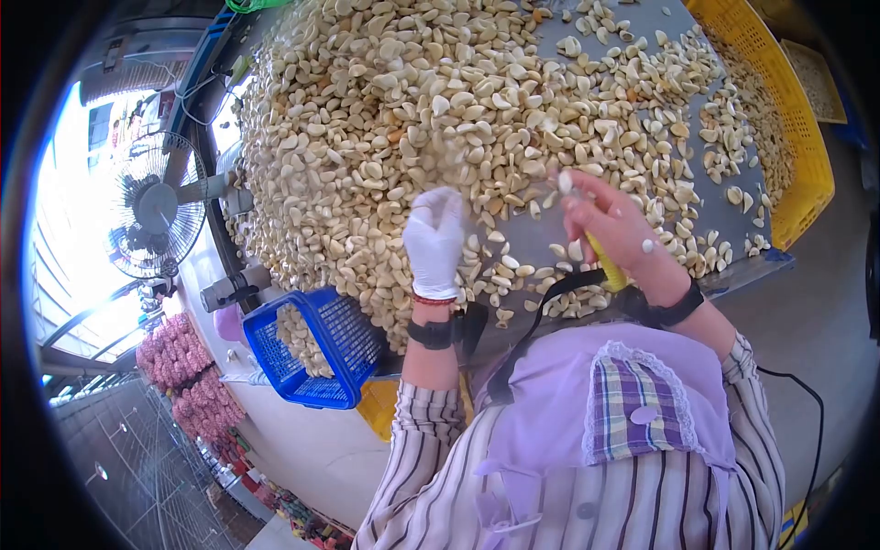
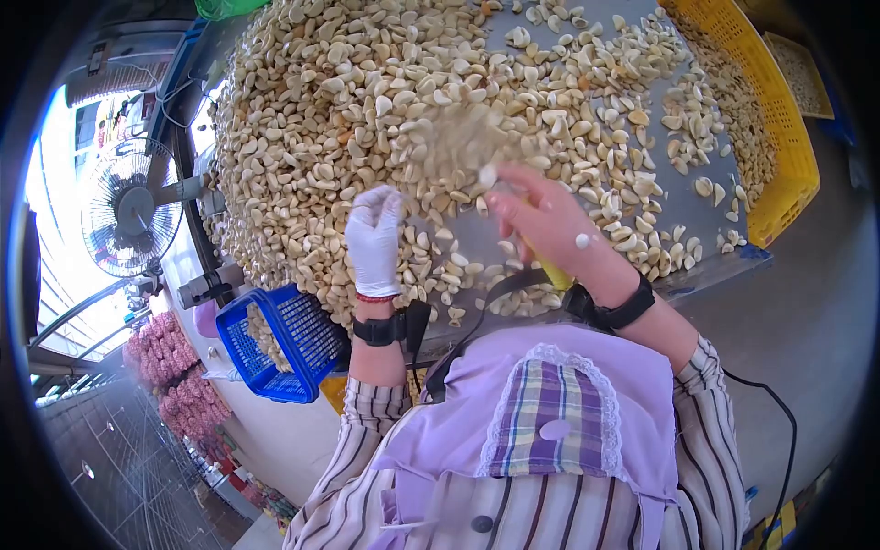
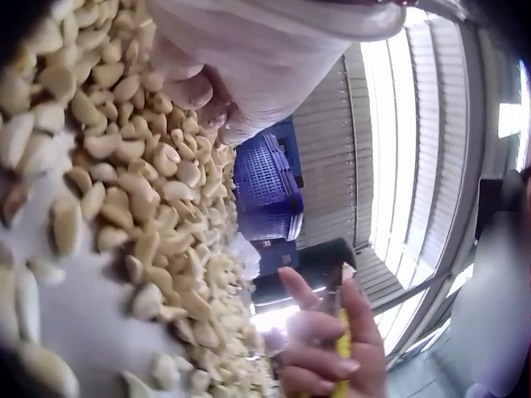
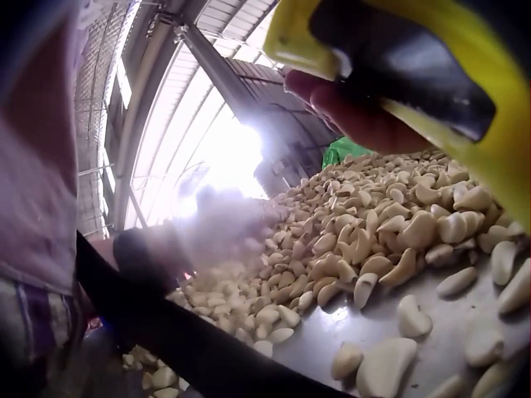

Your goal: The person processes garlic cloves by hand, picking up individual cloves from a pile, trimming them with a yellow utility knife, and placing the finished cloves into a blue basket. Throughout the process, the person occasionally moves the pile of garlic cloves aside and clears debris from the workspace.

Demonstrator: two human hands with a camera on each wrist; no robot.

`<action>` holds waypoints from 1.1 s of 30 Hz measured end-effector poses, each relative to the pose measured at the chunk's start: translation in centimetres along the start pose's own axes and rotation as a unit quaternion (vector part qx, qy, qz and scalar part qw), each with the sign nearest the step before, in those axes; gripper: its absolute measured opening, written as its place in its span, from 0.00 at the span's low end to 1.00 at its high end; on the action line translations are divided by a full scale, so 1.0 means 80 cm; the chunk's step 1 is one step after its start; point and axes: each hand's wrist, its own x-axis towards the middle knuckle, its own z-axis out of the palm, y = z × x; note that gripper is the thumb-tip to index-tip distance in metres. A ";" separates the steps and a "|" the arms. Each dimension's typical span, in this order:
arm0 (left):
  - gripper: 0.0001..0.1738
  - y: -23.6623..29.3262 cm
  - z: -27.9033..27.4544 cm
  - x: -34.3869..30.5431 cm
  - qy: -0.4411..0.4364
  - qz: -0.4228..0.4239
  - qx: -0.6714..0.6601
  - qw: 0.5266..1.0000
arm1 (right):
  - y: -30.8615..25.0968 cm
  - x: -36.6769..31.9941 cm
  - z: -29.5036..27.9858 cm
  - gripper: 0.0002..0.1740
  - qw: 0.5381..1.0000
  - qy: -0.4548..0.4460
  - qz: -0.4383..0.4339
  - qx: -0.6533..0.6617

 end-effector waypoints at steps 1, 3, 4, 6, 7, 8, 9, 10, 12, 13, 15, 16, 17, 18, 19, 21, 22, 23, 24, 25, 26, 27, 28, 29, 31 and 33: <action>0.15 0.001 -0.002 0.005 0.052 0.059 0.120 0.990 | 0.000 0.003 -0.005 0.22 0.998 0.037 0.005 0.043; 0.20 -0.023 -0.006 0.027 0.075 0.233 0.311 0.918 | 0.004 0.009 -0.019 0.21 0.997 0.041 -0.002 0.062; 0.20 -0.029 0.001 0.028 0.076 0.232 0.311 0.918 | 0.005 0.012 -0.023 0.20 0.996 0.045 -0.009 0.082; 0.19 -0.039 0.034 0.020 -0.081 0.196 0.398 0.893 | 0.000 0.011 -0.023 0.20 0.994 0.042 -0.017 0.099; 0.19 -0.030 0.051 0.009 -0.164 0.154 0.423 0.878 | 0.000 0.011 -0.024 0.20 0.993 0.051 -0.020 0.105; 0.19 -0.019 0.063 -0.005 -0.245 0.109 0.446 0.854 | -0.001 0.010 -0.026 0.21 0.992 0.061 -0.022 0.112; 0.22 -0.011 0.071 -0.014 -0.319 0.084 0.453 0.828 | -0.001 0.008 -0.028 0.21 0.991 0.064 -0.021 0.113; 0.22 -0.003 0.069 -0.017 -0.323 0.086 0.453 0.827 | -0.003 0.008 -0.032 0.21 0.990 0.077 -0.027 0.119; 0.25 0.006 0.052 -0.017 -0.395 0.069 0.462 0.791 | -0.007 0.005 -0.044 0.21 0.987 0.098 -0.030 0.127; 0.27 -0.003 0.032 -0.012 -0.384 0.076 0.419 0.819 | -0.011 0.003 -0.051 0.21 0.984 0.108 -0.058 0.131; 0.19 0.024 0.019 -0.008 -0.299 0.103 0.325 0.892 | -0.019 -0.001 -0.067 0.22 0.977 0.135 -0.096 0.133; 0.17 0.017 0.019 -0.004 -0.225 0.150 0.273 0.923 | -0.020 -0.002 -0.077 0.22 0.977 0.140 -0.095 0.133; 0.17 0.011 0.025 -0.002 -0.228 0.151 0.272 0.923 | -0.021 -0.003 -0.086 0.21 0.970 0.153 -0.110 0.152; 0.16 0.013 0.036 -0.001 -0.210 0.217 0.265 0.916 | -0.022 -0.003 -0.095 0.20 0.963 0.166 -0.126 0.171; 0.14 0.014 0.049 -0.001 -0.190 0.282 0.257 0.905 | -0.022 -0.003 -0.100 0.21 0.957 0.172 -0.135 0.189; 0.14 0.007 0.081 -0.011 -0.262 0.313 0.350 0.843 | -0.024 -0.005 -0.105 0.22 0.955 0.167 -0.145 0.199; 0.13 0.004 0.096 -0.016 -0.307 0.299 0.430 0.795 | -0.024 -0.007 -0.106 0.22 0.952 0.159 -0.154 0.210; 0.13 -0.003 0.109 -0.019 -0.309 0.302 0.429 0.794 | -0.025 -0.009 -0.106 0.22 0.954 0.166 -0.150 0.202; 0.14 -0.008 0.121 -0.023 -0.328 0.282 0.454 0.779 | -0.025 -0.011 -0.103 0.22 0.953 0.170 -0.151 0.202; 0.16 -0.011 0.127 -0.025 -0.346 0.261 0.479 0.763 | -0.025 -0.012 -0.099 0.22 0.953 0.179 -0.143 0.197; 0.16 -0.013 0.130 -0.023 -0.348 0.264 0.478 0.762 | -0.024 -0.014 -0.097 0.22 0.954 0.188 -0.136 0.191; 0.15 -0.008 0.131 -0.021 -0.334 0.241 0.491 0.768 | -0.022 -0.015 -0.096 0.21 0.957 0.194 -0.126 0.176; 0.15 -0.004 0.130 -0.019 -0.319 0.216 0.504 0.773 | -0.020 -0.016 -0.095 0.21 0.956 0.197 -0.127 0.176; 0.16 -0.016 0.123 -0.011 -0.307 0.227 0.417 0.825 | -0.018 -0.017 -0.094 0.21 0.957 0.194 -0.122 0.179; 0.16 -0.014 0.102 0.005 -0.326 0.091 0.192 0.921 | -0.014 -0.019 -0.093 0.21 0.958 0.185 -0.110 0.191; 0.16 -0.003 0.079 0.012 -0.314 -0.041 -0.007 0.948 | -0.008 -0.018 -0.091 0.21 0.959 0.177 -0.106 0.192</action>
